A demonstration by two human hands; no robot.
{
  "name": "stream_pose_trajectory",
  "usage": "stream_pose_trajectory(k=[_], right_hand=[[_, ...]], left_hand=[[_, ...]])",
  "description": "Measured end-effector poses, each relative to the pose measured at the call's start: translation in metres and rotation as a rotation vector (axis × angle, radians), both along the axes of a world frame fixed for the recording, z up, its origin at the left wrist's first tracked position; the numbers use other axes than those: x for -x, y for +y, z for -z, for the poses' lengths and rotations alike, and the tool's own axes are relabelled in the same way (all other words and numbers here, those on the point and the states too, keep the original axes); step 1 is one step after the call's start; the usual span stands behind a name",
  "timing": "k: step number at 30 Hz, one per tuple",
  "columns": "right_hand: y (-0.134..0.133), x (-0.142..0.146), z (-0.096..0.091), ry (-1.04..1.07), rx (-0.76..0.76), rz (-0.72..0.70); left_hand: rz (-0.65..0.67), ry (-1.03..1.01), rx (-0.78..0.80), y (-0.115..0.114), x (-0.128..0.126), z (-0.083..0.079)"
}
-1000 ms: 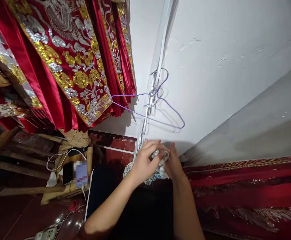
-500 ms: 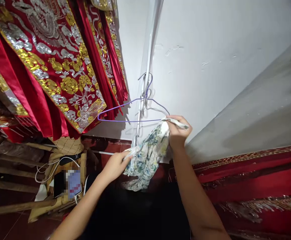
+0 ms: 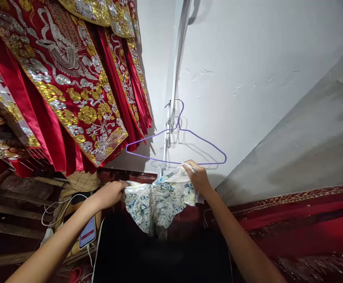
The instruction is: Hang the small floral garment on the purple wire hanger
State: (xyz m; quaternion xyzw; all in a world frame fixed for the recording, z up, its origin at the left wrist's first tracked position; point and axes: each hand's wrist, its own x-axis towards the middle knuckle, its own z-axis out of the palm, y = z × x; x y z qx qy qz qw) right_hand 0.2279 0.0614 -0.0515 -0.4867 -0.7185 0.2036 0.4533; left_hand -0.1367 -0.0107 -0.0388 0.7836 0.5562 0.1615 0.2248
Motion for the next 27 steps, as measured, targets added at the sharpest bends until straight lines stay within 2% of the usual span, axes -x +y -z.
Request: stream_pose_trajectory(k=[2, 5, 8, 10, 13, 16, 19, 21, 23, 24, 27], right_hand=[[-0.013, -0.017, -0.012, -0.067, 0.001, 0.024], [-0.026, -0.032, -0.033, -0.134, 0.014, 0.058], [-0.035, -0.034, -0.048, -0.190, 0.058, -0.005], [-0.041, -0.029, -0.053, -0.212, 0.106, -0.080], [-0.056, -0.018, -0.058, -0.228, 0.189, -0.157], [-0.071, -0.020, -0.061, -0.240, 0.211, -0.121], [-0.074, -0.039, -0.063, -0.097, 0.135, 0.025], [-0.066, -0.057, -0.068, 0.056, 0.062, 0.177], [-0.054, -0.074, -0.079, 0.126, 0.058, 0.236], [-0.048, -0.082, -0.086, 0.122, 0.103, 0.195], [-0.037, -0.101, -0.111, 0.070, 0.369, -0.080]], left_hand=[[0.113, 0.089, -0.081, 0.016, -0.001, -0.017], [0.092, 0.069, -0.318, 0.033, -0.016, -0.055], [0.087, 0.003, -0.500, 0.040, -0.038, -0.090], [0.134, -0.061, -0.558, 0.045, -0.053, -0.104], [0.166, -0.150, -0.574, 0.058, -0.069, -0.110], [0.083, -0.175, -0.600, 0.072, -0.072, -0.105], [0.007, -0.200, -0.653, 0.080, -0.069, -0.102], [-0.009, -0.214, -0.662, 0.082, -0.068, -0.103], [-0.005, -0.214, -0.634, 0.083, -0.067, -0.106], [-0.008, -0.215, -0.625, 0.085, -0.065, -0.108], [-0.086, -0.226, -0.671, 0.089, -0.054, -0.111]])
